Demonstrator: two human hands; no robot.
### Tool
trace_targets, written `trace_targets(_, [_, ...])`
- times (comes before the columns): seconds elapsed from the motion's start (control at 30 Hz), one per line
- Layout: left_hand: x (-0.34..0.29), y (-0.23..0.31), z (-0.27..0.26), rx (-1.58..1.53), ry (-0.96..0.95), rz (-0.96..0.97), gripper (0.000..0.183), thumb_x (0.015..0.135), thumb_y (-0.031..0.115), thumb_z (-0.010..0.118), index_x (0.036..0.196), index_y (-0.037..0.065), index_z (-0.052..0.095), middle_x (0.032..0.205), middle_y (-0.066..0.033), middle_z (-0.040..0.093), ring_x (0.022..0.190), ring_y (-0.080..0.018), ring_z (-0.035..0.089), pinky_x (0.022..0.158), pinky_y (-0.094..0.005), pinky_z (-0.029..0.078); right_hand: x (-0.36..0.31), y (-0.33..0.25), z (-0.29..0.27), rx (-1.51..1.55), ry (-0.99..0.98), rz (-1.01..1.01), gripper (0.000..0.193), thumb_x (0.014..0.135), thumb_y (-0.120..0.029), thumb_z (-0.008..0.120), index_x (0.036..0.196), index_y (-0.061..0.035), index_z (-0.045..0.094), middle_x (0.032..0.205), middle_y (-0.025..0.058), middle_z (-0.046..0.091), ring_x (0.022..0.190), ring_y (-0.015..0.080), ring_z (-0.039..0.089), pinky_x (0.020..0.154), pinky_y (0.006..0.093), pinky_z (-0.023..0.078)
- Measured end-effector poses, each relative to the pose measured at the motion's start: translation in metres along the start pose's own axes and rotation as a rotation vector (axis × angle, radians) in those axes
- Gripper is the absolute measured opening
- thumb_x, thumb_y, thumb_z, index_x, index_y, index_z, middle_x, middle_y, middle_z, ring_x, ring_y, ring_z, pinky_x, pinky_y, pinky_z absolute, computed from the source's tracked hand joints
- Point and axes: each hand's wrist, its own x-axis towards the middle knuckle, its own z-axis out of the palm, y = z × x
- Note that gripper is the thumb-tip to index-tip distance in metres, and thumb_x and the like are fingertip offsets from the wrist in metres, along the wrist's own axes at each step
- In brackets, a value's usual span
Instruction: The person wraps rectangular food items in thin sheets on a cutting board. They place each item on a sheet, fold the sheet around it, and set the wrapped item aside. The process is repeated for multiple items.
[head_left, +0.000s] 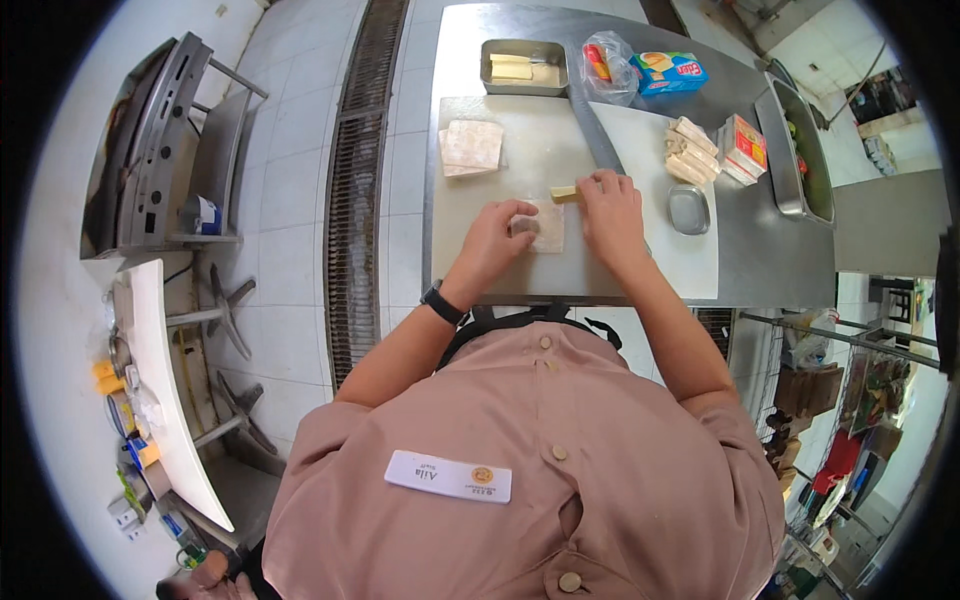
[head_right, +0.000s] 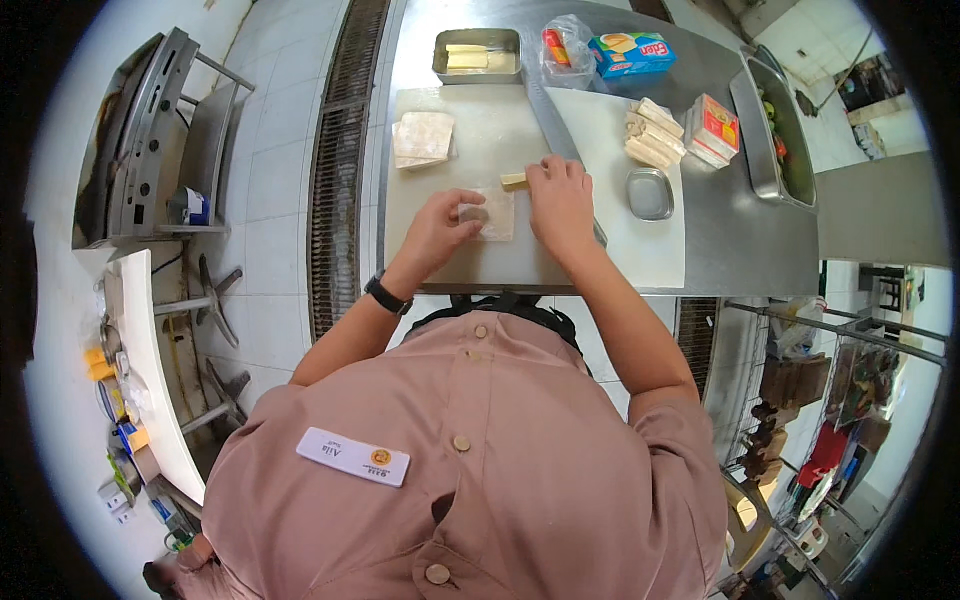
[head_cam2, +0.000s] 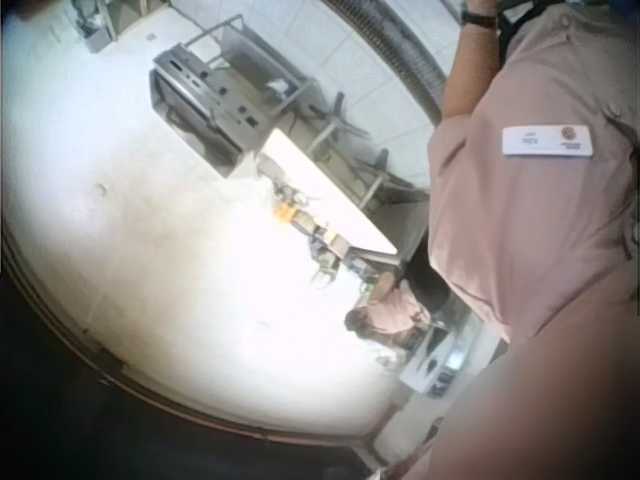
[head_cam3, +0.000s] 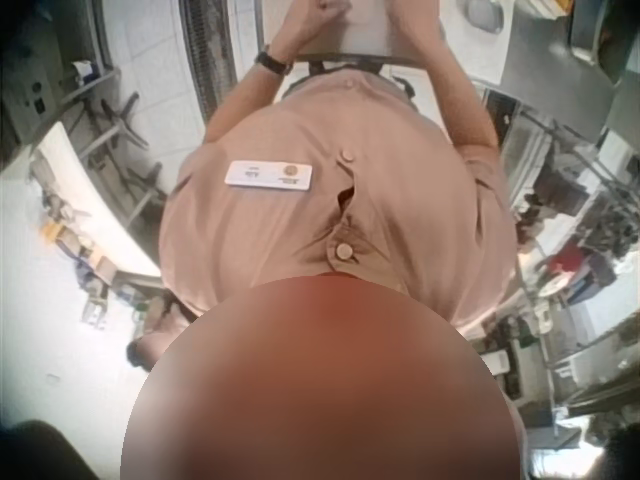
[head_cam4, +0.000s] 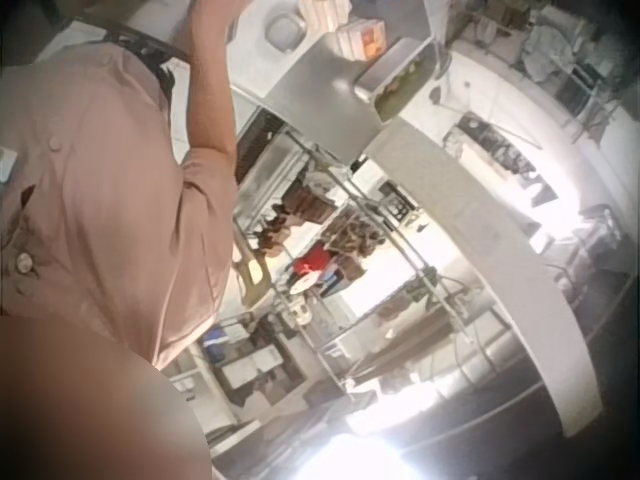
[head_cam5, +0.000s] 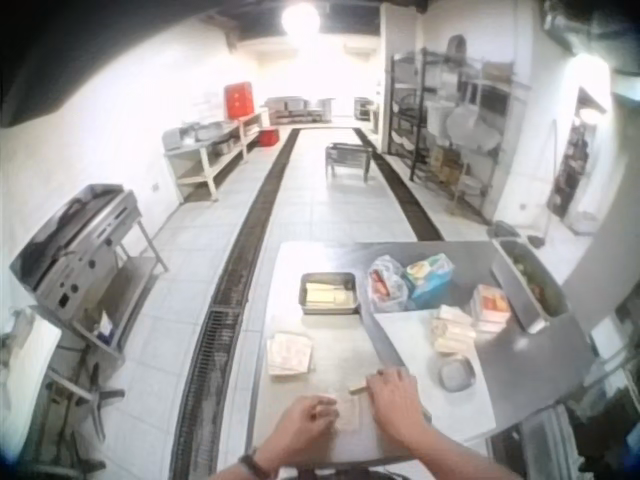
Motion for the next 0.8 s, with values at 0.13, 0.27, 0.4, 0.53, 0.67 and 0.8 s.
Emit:
trace_targets(0.13, [-0.016, 0.008, 0.001, -0.018, 0.053, -0.045, 0.052, 0.080, 0.001, 0.073, 0.129, 0.012, 0.060, 0.124, -0.0122, 0.047, 0.101, -0.0210, 0.057, 0.089, -0.0312, 0.054, 0.006, 0.008, 0.004, -0.073, -0.049, -0.035, 0.019, 0.077, -0.010, 0.067, 0.096, -0.0067, 0.063, 0.105, 0.0116, 0.059, 0.102, 0.0330, 0.054, 0.085, 0.0452, 0.044])
trace_targets(0.27, [-0.028, 0.006, 0.005, -0.140, 0.107, -0.083, 0.056, 0.079, -0.005, 0.069, 0.130, 0.013, 0.057, 0.134, -0.0152, 0.037, 0.101, -0.0245, 0.058, 0.091, -0.0337, 0.056, 0.010, 0.012, 0.003, -0.066, -0.163, -0.029, 0.020, 0.074, -0.013, 0.067, 0.092, -0.0061, 0.062, 0.099, 0.0119, 0.058, 0.099, 0.0334, 0.055, 0.083, 0.0456, 0.045])
trace_targets(0.4, [-0.023, 0.002, 0.007, 0.018, 0.207, 0.069, 0.046, 0.081, -0.009, 0.065, 0.122, 0.009, 0.058, 0.134, -0.0169, 0.040, 0.100, -0.0272, 0.059, 0.090, -0.0355, 0.056, 0.007, 0.005, 0.000, 0.227, -0.089, -0.026, 0.019, 0.075, -0.012, 0.066, 0.092, -0.0040, 0.060, 0.097, 0.0152, 0.057, 0.094, 0.0365, 0.055, 0.082, 0.0467, 0.046])
trace_targets(0.53, [-0.028, 0.000, 0.007, 0.301, 0.235, 0.298, 0.026, 0.083, -0.006, 0.065, 0.106, 0.005, 0.064, 0.121, -0.0181, 0.052, 0.097, -0.0316, 0.059, 0.088, -0.0384, 0.053, -0.004, -0.016, 0.004, 0.422, -0.126, -0.043, 0.019, 0.078, -0.007, 0.066, 0.095, -0.0021, 0.060, 0.098, 0.0168, 0.057, 0.094, 0.0376, 0.056, 0.083, 0.0459, 0.047])
trace_targets(0.67, [-0.029, -0.002, 0.002, 0.449, 0.238, 0.395, 0.018, 0.081, -0.001, 0.064, 0.098, 0.005, 0.067, 0.109, -0.0152, 0.058, 0.097, -0.0321, 0.058, 0.086, -0.0388, 0.051, -0.006, -0.024, 0.010, 0.448, -0.118, -0.055, 0.019, 0.079, -0.004, 0.066, 0.097, -0.0020, 0.060, 0.099, 0.0170, 0.057, 0.095, 0.0370, 0.056, 0.084, 0.0448, 0.047])
trace_targets(0.8, [-0.028, -0.006, -0.007, 0.514, 0.169, 0.447, 0.019, 0.080, 0.003, 0.062, 0.098, 0.006, 0.067, 0.111, -0.0129, 0.058, 0.100, -0.0310, 0.057, 0.087, -0.0371, 0.051, -0.007, -0.024, 0.013, 0.420, -0.128, -0.072, 0.017, 0.079, -0.003, 0.065, 0.096, -0.0029, 0.059, 0.100, 0.0173, 0.055, 0.095, 0.0384, 0.055, 0.084, 0.0467, 0.047])
